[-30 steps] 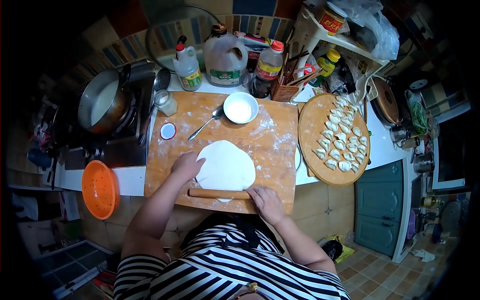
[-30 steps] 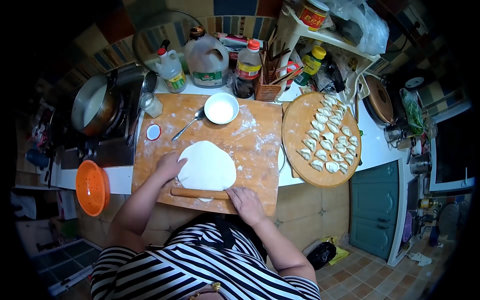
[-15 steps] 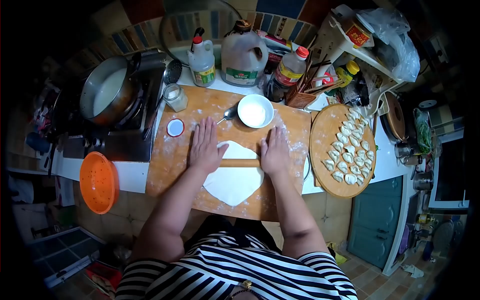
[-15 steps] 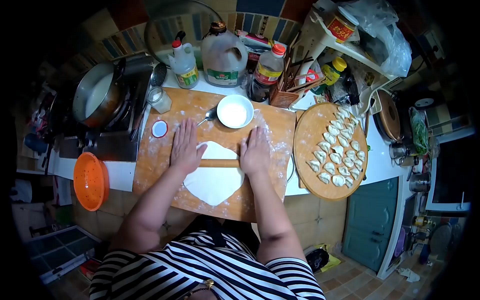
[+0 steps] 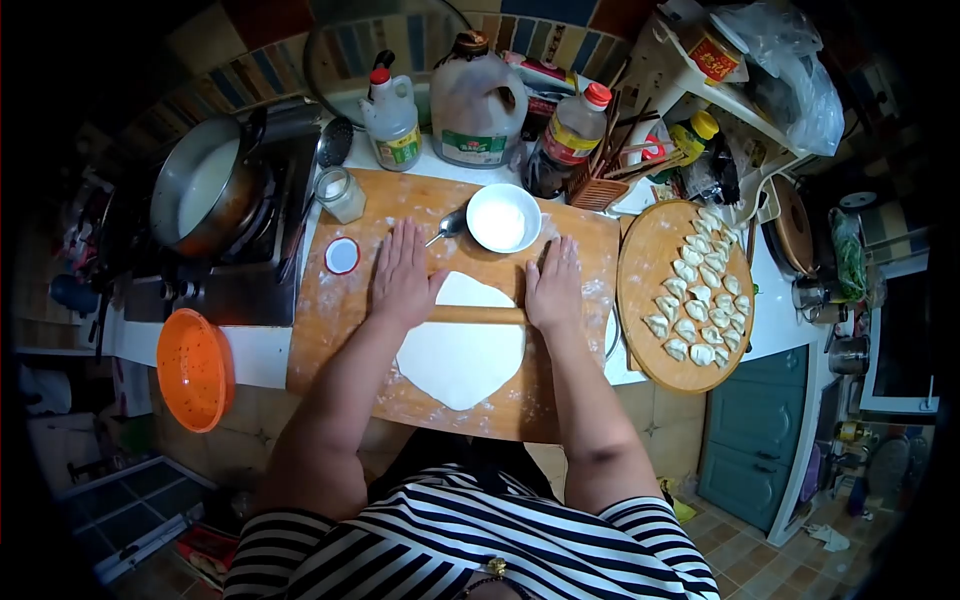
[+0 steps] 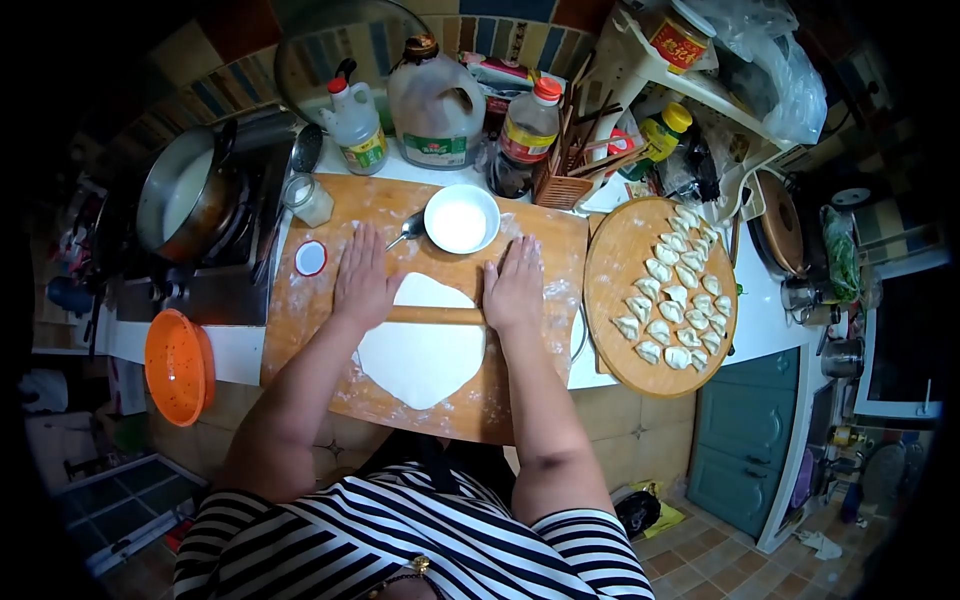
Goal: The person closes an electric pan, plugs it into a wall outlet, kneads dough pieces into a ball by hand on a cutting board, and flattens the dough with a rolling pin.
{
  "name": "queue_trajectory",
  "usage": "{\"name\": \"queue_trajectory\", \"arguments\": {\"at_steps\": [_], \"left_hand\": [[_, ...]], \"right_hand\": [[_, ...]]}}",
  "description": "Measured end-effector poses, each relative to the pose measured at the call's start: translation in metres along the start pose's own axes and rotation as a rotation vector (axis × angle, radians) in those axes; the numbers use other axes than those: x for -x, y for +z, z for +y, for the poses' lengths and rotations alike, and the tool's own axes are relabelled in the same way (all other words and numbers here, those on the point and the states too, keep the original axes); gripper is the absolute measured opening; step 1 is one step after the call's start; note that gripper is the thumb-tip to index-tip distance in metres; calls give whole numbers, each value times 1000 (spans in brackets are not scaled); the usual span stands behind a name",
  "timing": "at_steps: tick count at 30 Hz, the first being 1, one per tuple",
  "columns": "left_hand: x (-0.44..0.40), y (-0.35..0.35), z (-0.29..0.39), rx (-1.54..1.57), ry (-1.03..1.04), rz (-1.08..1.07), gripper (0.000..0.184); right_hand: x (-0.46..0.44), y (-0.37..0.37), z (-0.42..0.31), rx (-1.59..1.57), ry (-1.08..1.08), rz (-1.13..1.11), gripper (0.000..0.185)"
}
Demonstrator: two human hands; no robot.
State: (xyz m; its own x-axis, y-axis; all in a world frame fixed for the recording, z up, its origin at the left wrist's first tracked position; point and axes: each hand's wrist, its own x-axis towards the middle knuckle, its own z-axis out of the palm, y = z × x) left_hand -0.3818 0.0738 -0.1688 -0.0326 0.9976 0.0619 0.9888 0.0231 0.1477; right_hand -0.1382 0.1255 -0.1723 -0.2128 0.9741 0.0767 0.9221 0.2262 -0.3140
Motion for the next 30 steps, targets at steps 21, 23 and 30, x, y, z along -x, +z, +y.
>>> {"name": "queue_trajectory", "arguments": {"at_steps": [21, 23, 30], "left_hand": [[-3, -38, 42, 193, 6, -306, 34], [-12, -37, 39, 171, 46, -401, 29], [-31, -1, 71, 415, 507, -498, 23]], "right_hand": [[168, -36, 11, -87, -490, -142, 38], [175, -39, 11, -99, -497, -124, 40], [183, -48, 15, -159, -510, -128, 44]]}}
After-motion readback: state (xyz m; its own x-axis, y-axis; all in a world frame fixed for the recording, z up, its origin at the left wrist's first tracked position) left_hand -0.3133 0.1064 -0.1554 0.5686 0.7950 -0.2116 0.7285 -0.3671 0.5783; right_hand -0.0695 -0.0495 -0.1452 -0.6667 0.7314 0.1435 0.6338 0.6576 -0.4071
